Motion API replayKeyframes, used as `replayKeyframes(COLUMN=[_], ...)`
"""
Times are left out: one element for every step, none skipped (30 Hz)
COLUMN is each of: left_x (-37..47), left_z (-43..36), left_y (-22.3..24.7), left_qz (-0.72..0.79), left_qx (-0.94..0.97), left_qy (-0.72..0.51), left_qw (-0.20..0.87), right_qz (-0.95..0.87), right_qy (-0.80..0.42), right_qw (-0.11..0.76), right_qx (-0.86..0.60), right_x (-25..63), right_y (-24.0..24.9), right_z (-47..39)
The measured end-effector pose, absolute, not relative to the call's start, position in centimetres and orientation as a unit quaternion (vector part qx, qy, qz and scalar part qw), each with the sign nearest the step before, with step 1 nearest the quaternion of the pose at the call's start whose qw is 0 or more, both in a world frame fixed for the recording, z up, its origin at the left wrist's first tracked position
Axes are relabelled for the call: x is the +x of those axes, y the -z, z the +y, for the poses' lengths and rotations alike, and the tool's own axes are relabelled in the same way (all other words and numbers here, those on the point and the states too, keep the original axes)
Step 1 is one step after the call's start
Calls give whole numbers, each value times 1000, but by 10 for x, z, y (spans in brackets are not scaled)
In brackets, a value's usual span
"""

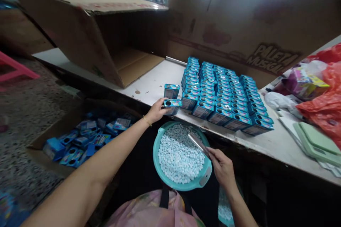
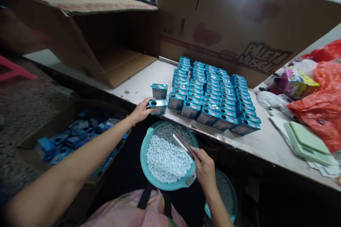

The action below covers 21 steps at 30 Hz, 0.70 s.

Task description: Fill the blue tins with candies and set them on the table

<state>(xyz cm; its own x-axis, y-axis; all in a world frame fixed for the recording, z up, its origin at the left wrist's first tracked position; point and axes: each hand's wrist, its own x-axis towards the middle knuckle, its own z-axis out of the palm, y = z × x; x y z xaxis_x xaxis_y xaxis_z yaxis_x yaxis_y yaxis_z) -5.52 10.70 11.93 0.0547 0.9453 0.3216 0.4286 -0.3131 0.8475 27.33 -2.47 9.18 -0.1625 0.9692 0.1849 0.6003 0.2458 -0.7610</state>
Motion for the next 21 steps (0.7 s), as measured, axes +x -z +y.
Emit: replayKeyframes(left_x=[-56, -56, -56, -57, -59, -64, -73, -86, -103, -124, -147, -171, -194, -214, -229, -239, -242, -241, -235, -226, -216], left_z=[124, 139, 151, 159, 164, 165, 163, 156, 144, 128, 107, 83, 57, 31, 6, -14, -30, -39, -43, -41, -35], left_y=[-118, -117, -115, -113, -109, -105, -98, -89, -78, -65, -51, -35, -18, -2, 15, 31, 47, 62, 75, 87, 97], left_qz=[517, 530, 552, 578, 606, 630, 646, 658, 673, 696, 731, 779, 837, 878, 887, 891, 892, 888, 882, 875, 869], left_qx=[669, 667, 660, 648, 630, 609, 588, 565, 540, 511, 479, 441, 399, 374, 358, 348, 343, 345, 352, 361, 372], left_qy=[-459, -457, -454, -451, -449, -452, -462, -476, -488, -489, -472, -432, -349, -236, -190, -166, -149, -140, -137, -137, -139], left_qw=[273, 256, 232, 207, 184, 166, 155, 145, 133, 122, 113, 110, 131, 186, 220, 238, 255, 270, 283, 292, 295], right_qz=[-707, -703, -699, -696, -694, -693, -690, -686, -682, -677, -673, -668, -663, -658, -653, -647, -642, -639, -636, -634, -634], right_qy=[-278, -284, -291, -297, -304, -310, -314, -316, -319, -321, -325, -330, -338, -346, -355, -364, -373, -383, -391, -397, -401], right_qw=[339, 337, 333, 328, 322, 316, 310, 302, 292, 279, 262, 243, 223, 202, 184, 167, 151, 137, 126, 120, 116], right_qx=[-555, -559, -562, -565, -567, -570, -574, -581, -590, -600, -611, -621, -630, -637, -644, -649, -652, -654, -653, -653, -651], right_x=[274, 275, 276, 277, 278, 279, 281, 284, 287, 291, 294, 297, 300, 302, 304, 304, 304, 303, 301, 297, 293], right_y=[-87, -83, -80, -77, -75, -72, -69, -66, -61, -55, -48, -40, -32, -24, -17, -11, -6, -2, 0, 0, 0], right_z=[-26, -28, -30, -33, -35, -37, -39, -41, -42, -42, -43, -43, -44, -44, -45, -45, -45, -45, -44, -43, -41])
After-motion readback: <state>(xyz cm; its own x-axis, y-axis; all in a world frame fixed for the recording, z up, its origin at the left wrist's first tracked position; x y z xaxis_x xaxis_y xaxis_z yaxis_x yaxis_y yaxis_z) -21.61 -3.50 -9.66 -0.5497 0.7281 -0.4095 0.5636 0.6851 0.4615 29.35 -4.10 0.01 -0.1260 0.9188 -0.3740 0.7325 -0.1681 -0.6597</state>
